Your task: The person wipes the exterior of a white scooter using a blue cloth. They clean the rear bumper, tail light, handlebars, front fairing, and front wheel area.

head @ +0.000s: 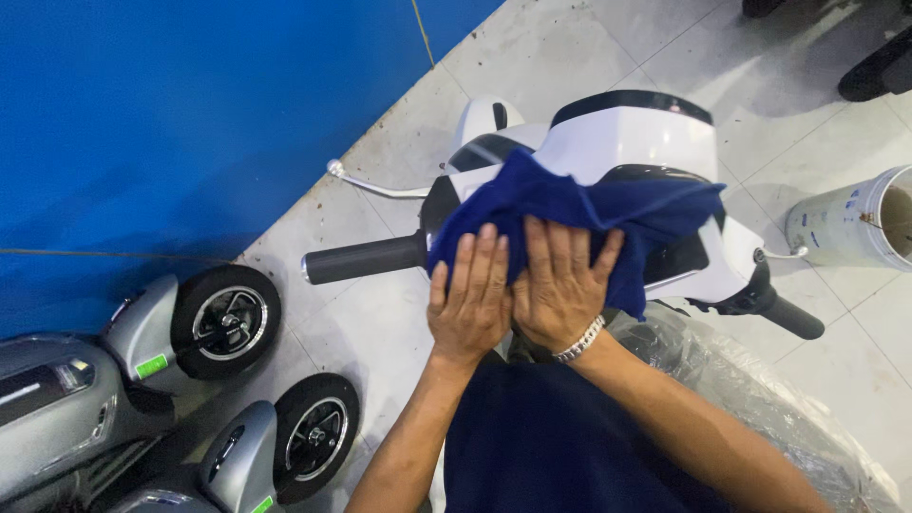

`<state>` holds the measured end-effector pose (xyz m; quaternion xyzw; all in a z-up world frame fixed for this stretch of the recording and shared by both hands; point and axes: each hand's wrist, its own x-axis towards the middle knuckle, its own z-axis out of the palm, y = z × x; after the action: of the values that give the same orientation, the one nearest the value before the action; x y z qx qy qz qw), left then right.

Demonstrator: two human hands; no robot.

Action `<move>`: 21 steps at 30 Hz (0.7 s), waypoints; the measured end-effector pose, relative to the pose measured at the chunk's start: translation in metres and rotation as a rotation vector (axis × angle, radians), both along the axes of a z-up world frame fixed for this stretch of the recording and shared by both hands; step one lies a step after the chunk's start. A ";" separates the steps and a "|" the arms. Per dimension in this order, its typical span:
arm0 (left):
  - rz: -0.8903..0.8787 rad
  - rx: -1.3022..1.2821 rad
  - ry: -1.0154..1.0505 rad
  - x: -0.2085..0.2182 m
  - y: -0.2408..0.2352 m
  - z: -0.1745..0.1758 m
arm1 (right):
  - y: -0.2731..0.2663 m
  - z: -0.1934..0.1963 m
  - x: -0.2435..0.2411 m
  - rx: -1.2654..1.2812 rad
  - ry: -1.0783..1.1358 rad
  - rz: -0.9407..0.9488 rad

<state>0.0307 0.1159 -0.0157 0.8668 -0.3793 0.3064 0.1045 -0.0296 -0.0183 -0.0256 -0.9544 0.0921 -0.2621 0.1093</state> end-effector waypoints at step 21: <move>0.216 -0.645 0.154 0.007 0.089 0.055 | 0.115 0.068 0.075 0.077 -0.163 0.343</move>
<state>0.0376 0.2050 0.0391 0.8449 -0.1600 0.3533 0.3683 0.0450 0.0971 0.0427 -0.9269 -0.0709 -0.3123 0.1957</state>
